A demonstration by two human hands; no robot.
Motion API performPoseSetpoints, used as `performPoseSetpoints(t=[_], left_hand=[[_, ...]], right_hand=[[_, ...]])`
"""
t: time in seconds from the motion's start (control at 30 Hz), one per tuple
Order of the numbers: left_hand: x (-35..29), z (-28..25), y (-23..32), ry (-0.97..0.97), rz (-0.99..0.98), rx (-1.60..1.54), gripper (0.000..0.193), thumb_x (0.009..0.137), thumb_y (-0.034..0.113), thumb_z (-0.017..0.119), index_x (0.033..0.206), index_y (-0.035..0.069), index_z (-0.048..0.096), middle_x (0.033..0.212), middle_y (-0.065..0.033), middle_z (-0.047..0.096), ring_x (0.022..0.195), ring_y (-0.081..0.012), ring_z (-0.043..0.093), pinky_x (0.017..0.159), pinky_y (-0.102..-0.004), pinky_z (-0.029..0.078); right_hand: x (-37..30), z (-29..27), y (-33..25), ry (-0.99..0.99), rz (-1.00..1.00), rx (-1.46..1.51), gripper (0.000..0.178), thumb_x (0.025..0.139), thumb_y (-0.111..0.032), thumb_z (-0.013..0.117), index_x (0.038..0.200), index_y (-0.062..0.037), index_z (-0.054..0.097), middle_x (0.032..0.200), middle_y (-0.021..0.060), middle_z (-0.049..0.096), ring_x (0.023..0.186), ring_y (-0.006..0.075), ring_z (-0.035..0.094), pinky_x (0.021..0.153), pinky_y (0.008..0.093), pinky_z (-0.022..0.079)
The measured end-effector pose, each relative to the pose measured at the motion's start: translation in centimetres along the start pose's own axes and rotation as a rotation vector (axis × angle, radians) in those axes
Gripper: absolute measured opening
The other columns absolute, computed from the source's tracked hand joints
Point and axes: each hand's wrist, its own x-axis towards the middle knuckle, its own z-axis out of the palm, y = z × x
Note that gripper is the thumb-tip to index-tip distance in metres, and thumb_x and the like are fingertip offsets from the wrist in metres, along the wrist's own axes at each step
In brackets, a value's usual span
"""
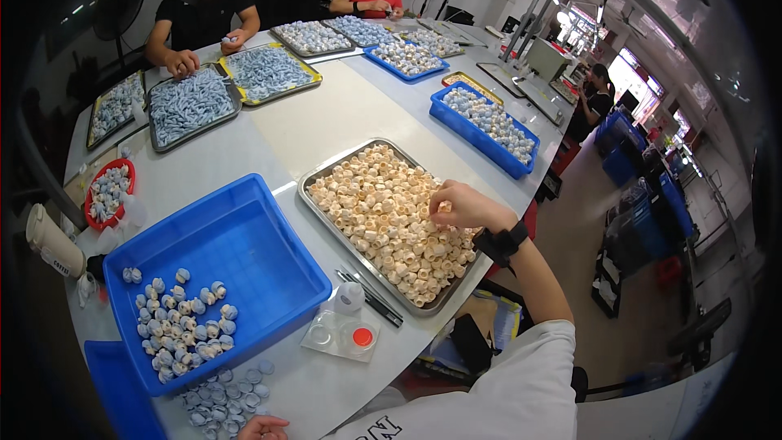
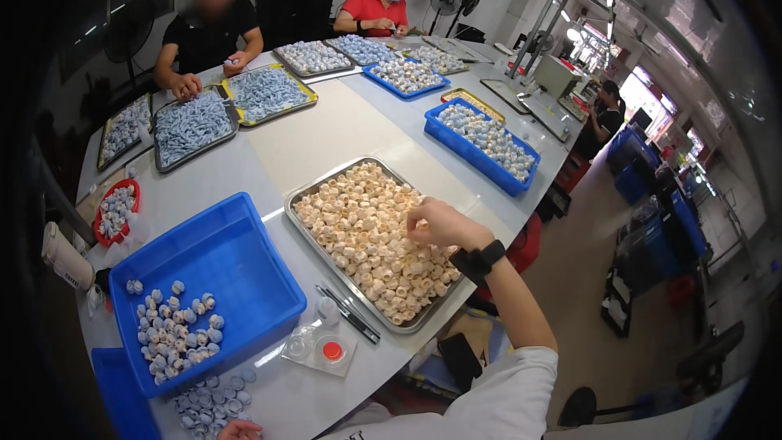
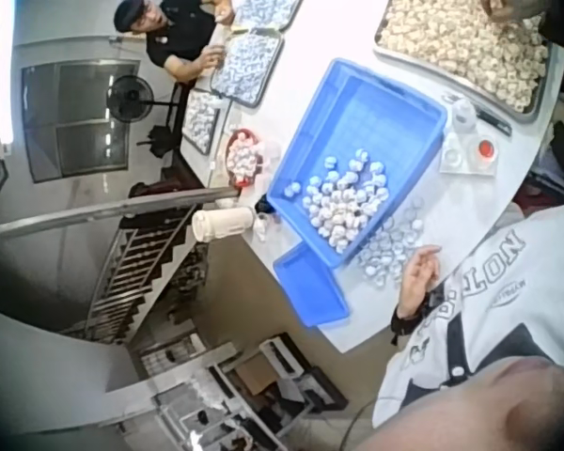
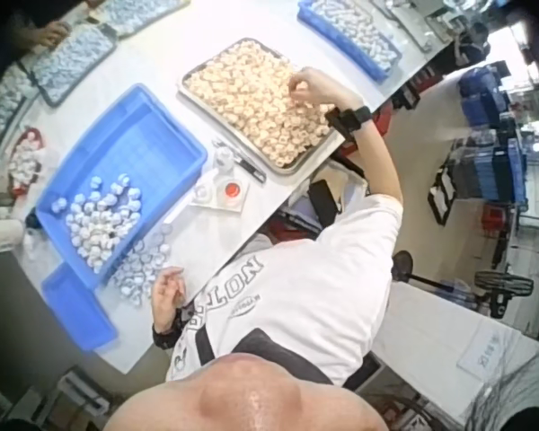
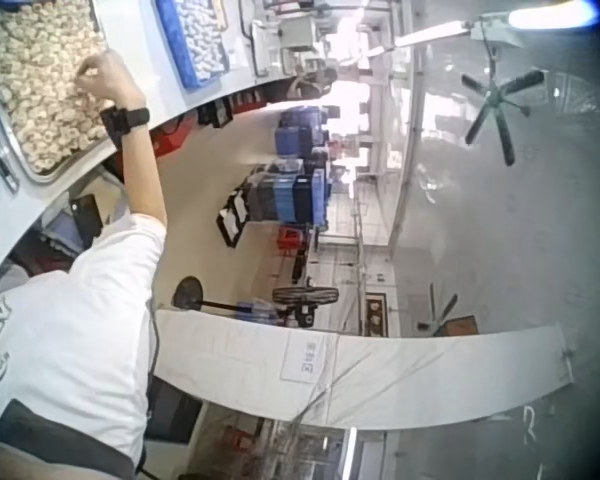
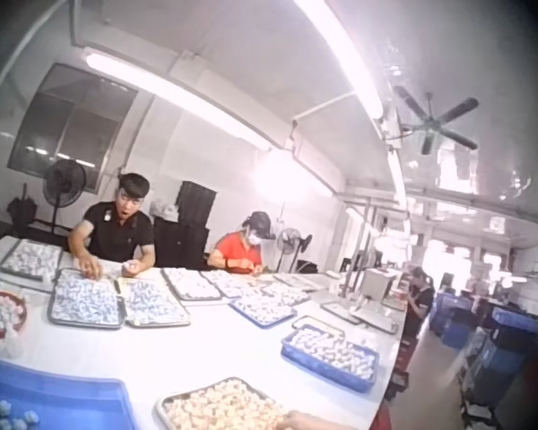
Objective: The person assembles small decorative items by picking up a light-blue shell-like base and a small white figurine, applying adhesive from a small bottle, and joining them. The assembled items are placed into a blue tray. The person repeats this process continuously.
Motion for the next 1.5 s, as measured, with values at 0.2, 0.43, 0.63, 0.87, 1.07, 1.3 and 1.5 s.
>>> performPoseSetpoints(t=[0.2, 0.43, 0.63, 0.87, 1.07, 1.3, 1.5], left_hand=[[-0.3, -0.3, 0.0, 0.020, 0.018, 0.010, 0.031, 0.090, 0.026, 0.049, 0.110, 0.001, 0.050, 0.064, 0.0030, 0.048, 0.047, -0.0022, 0.034, 0.042, -0.0162, 0.024], [-0.5, -0.5, -0.1, 0.037, 0.050, 0.014, 0.031, 0.090, 0.027, 0.051, 0.109, 0.002, 0.052, 0.065, 0.0031, 0.049, 0.047, -0.0017, 0.035, 0.041, -0.0155, 0.025], [-0.6, -0.9, -0.6, 0.074, 0.068, -0.003, 0.033, 0.089, 0.029, 0.052, 0.109, 0.002, 0.052, 0.066, 0.0030, 0.050, 0.049, -0.0016, 0.037, 0.042, -0.0150, 0.026], [-0.5, -0.8, -0.1, 0.052, 0.036, 0.014, 0.035, 0.088, 0.031, 0.053, 0.108, 0.002, 0.052, 0.066, 0.0026, 0.051, 0.049, -0.0017, 0.038, 0.043, -0.0149, 0.027], [-0.4, -0.7, 0.0, 0.049, 0.021, 0.029, 0.035, 0.088, 0.031, 0.053, 0.108, 0.002, 0.052, 0.066, 0.0028, 0.051, 0.050, -0.0017, 0.039, 0.044, -0.0149, 0.027], [-0.4, -0.4, 0.4, 0.060, 0.004, 0.024, 0.034, 0.088, 0.030, 0.052, 0.108, 0.002, 0.052, 0.068, 0.0034, 0.051, 0.051, -0.0016, 0.039, 0.044, -0.0146, 0.028], [-0.5, -0.4, 0.5, 0.063, -0.004, -0.003, 0.031, 0.089, 0.026, 0.052, 0.108, 0.002, 0.052, 0.068, 0.0037, 0.051, 0.052, -0.0019, 0.039, 0.045, -0.0151, 0.028]], right_hand=[[2.6, 0.4, 0.4, 0.285, 0.147, -0.041, 0.030, 0.080, -0.030, 0.058, 0.101, -0.0096, 0.060, 0.117, 0.0225, 0.045, 0.105, 0.0333, 0.049, 0.086, 0.0372, 0.041], [5.8, 2.7, 8.2, -0.008, 0.209, 0.136, 0.047, 0.090, -0.026, 0.034, 0.132, -0.0049, 0.035, 0.131, 0.0221, 0.037, 0.118, 0.0292, 0.041, 0.097, 0.0367, 0.035], [4.4, 3.6, 7.4, -0.049, 0.194, 0.293, 0.042, 0.088, -0.022, 0.035, 0.125, -0.0032, 0.042, 0.102, 0.0115, 0.055, 0.090, 0.0206, 0.055, 0.079, 0.0313, 0.044], [1.7, 2.9, 2.1, -0.050, 0.071, 0.242, 0.038, 0.087, -0.016, 0.038, 0.121, -0.0010, 0.045, 0.110, 0.0171, 0.053, 0.100, 0.0260, 0.051, 0.089, 0.0333, 0.039], [2.0, 1.7, 1.4, -0.025, 0.181, 0.202, 0.030, 0.084, -0.016, 0.045, 0.108, -0.0014, 0.056, 0.107, 0.0174, 0.057, 0.098, 0.0275, 0.055, 0.086, 0.0338, 0.042], [7.7, 0.5, 4.0, 0.121, 0.018, -0.119, 0.026, 0.071, -0.010, 0.060, 0.096, -0.0096, 0.065, 0.080, 0.0135, 0.062, 0.079, 0.0286, 0.060, 0.072, 0.0357, 0.047], [10.7, 2.0, 3.7, -0.040, 0.170, -0.304, 0.015, 0.067, -0.011, 0.062, 0.082, -0.0089, 0.066, 0.081, 0.0133, 0.063, 0.080, 0.0288, 0.061, 0.070, 0.0367, 0.048]])
